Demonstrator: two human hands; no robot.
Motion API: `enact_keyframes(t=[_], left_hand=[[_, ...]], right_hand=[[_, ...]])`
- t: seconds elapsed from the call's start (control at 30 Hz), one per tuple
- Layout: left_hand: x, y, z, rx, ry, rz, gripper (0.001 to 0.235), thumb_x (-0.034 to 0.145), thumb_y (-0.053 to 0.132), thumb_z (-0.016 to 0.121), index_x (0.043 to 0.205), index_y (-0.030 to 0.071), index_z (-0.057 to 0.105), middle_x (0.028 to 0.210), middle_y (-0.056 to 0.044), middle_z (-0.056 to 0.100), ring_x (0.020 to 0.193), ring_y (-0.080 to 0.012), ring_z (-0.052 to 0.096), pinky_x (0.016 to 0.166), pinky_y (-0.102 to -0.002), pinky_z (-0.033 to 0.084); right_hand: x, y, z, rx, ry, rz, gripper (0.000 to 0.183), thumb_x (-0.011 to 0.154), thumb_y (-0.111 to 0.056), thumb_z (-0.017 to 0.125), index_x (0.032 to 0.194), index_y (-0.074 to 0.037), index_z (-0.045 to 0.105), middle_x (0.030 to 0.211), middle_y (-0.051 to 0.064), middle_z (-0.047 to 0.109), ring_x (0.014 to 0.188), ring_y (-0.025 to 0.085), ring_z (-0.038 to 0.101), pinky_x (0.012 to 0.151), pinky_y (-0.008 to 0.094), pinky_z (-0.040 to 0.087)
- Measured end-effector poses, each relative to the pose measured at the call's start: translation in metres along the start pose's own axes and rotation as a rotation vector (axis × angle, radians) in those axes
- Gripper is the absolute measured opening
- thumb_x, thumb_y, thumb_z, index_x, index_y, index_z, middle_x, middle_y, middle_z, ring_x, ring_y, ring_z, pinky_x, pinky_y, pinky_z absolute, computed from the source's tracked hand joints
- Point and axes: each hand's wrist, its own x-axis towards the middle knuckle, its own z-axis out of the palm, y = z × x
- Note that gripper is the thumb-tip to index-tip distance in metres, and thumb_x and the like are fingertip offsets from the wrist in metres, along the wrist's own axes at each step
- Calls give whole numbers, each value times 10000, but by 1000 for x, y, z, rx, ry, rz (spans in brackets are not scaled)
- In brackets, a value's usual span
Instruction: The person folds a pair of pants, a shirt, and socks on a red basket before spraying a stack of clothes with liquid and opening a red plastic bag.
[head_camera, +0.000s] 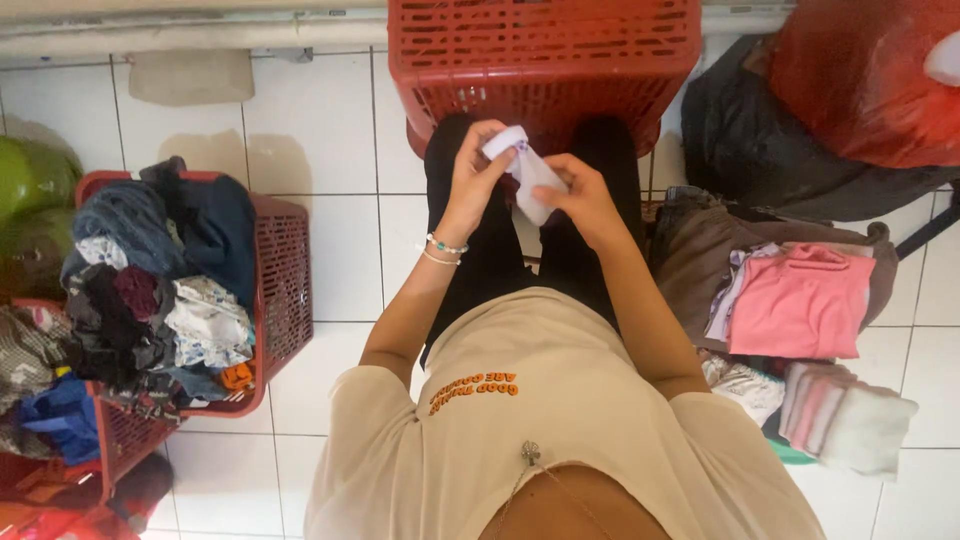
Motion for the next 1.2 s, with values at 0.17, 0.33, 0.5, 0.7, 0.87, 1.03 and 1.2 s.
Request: enact_keyframes(t=[0.17, 0.33, 0.5, 0.7, 0.87, 1.03, 1.2], left_hand=[[0, -17, -26, 75, 37, 8, 138, 1026, -8, 677, 1163, -19, 686, 1183, -79, 649, 1108, -140, 631, 991, -288, 521], [0, 11, -16, 207, 8, 94, 112, 1008, -23, 672, 1106, -17, 727, 1163, -53, 600, 1082, -141, 594, 965, -274, 489], [-19, 46, 34, 621, 27, 332, 245, 923, -61, 715, 1123, 70, 768, 1150, -55, 521, 1057, -172, 582, 915, -285, 523], [-38, 24, 56, 684, -49, 442, 423, 834, -124, 722, 1191, 96, 675, 1185, -62, 522, 1116, -191, 582, 964, -315, 516], [-53, 5, 39, 70, -130, 14, 410, 1044, -125, 536, 1432, 7, 517, 1336, -51, 583, 1242, -150, 572, 1116, -313, 458], [-48, -16, 29, 90, -102, -50, 251, 1047, -50, 609, 1290, 5, 585, 1194, -53, 643, 1120, -127, 610, 1012, -320, 486], [-41, -3, 27, -343, -87, -237, 244, 1077, 121, 559, 1256, -29, 633, 1208, -115, 695, 1141, -201, 636, 1082, -390, 479]], right_hand=[[-9, 7, -15, -31, 277, 49, 251, 908, -84, 778, 1141, -19, 710, 1012, 37, 728, 897, 112, 658, 820, 266, 524], [-18, -3, -30, -46, 328, -6, 225, 934, -108, 773, 1131, -15, 716, 1023, 41, 719, 910, 108, 651, 821, 257, 519], [-22, -19, -6, -875, 535, -439, 196, 990, -88, 771, 1164, -3, 741, 1155, 132, 684, 1055, 209, 655, 876, 304, 539], [-20, -23, 17, 335, 301, 30, 250, 1019, -179, 650, 1173, 18, 670, 1108, 113, 722, 975, 197, 715, 825, 330, 597], [-27, -12, 10, 78, 342, -249, 272, 979, 60, 713, 1241, 41, 642, 1210, 133, 687, 1129, 189, 673, 1016, 322, 543], [-26, -12, 18, 97, 307, -187, 280, 948, 78, 696, 1217, 21, 640, 1198, 114, 702, 1128, 175, 686, 1005, 311, 558], [-23, 2, 4, -52, 322, -90, 181, 982, -9, 695, 1158, 16, 665, 1141, 89, 720, 995, 145, 688, 885, 301, 576]])
